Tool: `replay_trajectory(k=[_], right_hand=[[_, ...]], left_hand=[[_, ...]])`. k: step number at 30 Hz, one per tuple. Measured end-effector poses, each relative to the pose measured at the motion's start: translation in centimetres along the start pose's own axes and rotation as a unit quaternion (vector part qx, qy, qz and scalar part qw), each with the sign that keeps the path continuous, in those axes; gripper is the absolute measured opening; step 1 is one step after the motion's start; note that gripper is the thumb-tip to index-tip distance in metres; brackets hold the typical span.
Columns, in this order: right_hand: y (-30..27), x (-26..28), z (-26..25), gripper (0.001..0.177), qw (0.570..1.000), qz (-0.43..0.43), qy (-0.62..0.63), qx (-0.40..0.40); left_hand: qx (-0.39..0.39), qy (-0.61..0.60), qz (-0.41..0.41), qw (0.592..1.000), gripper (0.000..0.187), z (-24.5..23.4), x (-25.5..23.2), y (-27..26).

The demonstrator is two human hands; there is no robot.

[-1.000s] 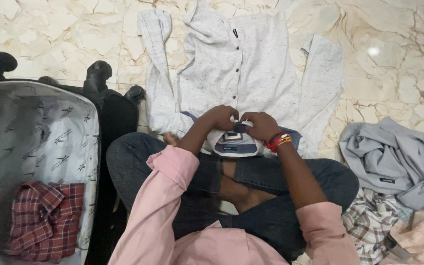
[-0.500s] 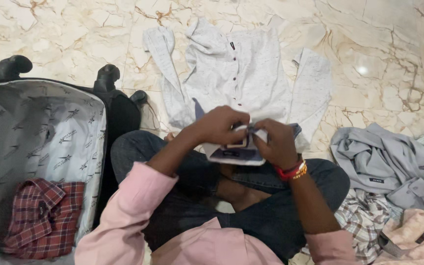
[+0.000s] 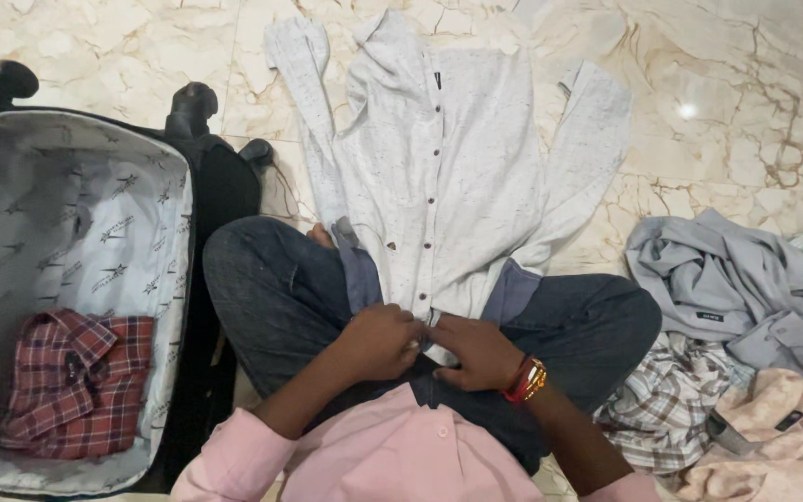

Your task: The person folds a white shirt and places it on a pile of clothes.

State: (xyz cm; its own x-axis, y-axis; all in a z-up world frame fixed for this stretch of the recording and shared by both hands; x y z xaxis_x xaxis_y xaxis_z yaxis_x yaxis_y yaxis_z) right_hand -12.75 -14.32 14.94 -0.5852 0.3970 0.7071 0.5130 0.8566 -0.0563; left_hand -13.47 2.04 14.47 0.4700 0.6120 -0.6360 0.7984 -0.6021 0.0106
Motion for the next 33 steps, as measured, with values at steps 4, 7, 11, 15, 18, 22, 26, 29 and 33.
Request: replay_trajectory(k=[4, 7, 11, 15, 18, 22, 26, 29, 33], right_hand=[[1.1, -1.7, 1.3, 0.054, 0.991, 0.095, -0.077, 0.059], [1.9, -2.5, 1.5, 0.058, 0.983, 0.135, -0.1, 0.081], [2.8, -3.4, 1.4, 0.079, 0.962, 0.199, -0.125, 0.139], [3.4, -3.7, 0.2, 0.097, 0.962, 0.211, -0.101, 0.139], [3.4, -3.3, -1.5, 0.084, 0.98, 0.175, -0.037, 0.091], [3.3, -3.1, -2.4, 0.078, 0.987, 0.119, 0.089, 0.057], [3.1, -5.0, -0.6, 0.033, 0.985, 0.086, 0.146, -0.036], [3.4, -5.4, 0.6, 0.032, 0.991, 0.085, 0.053, -0.094], [3.8, -4.8, 0.5, 0.049, 0.983, 0.176, -0.023, -0.044]], left_hand=[[0.039, 0.0, -0.053, 0.998, 0.026, 0.2, 0.5, 1.0], [0.054, -0.007, -0.07, 0.996, 0.025, -0.3, 1.1, 1.0], [0.05, -0.049, -0.099, 0.993, 0.026, -1.3, 1.9, 0.3], [0.041, -0.037, -0.088, 0.995, 0.025, -1.8, 1.5, 0.0], [0.023, -0.058, -0.094, 0.994, 0.021, -2.4, 1.8, 0.0], [0.056, -0.071, -0.105, 0.99, 0.024, -3.1, 2.3, 0.2], [0.11, -0.061, -0.118, 0.985, 0.026, -3.4, 2.7, -0.5], [0.094, -0.04, -0.091, 0.991, 0.027, -3.4, 2.5, -0.8], [0.089, -0.034, -0.087, 0.992, 0.026, -3.2, 2.6, -0.6]])
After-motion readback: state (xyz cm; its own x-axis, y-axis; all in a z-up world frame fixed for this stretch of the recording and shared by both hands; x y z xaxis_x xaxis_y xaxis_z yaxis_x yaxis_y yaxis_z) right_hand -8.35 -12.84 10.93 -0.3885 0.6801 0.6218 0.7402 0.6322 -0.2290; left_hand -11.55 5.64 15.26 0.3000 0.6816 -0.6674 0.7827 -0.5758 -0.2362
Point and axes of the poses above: each hand's wrist, its own y-axis towards the middle knuckle, its own z-axis out of the palm, x = y × z, the point moved 5 cm from there along y, towards the middle knuckle, and after that the axes turned 3 degrees about -z, right-handed, at the moved point
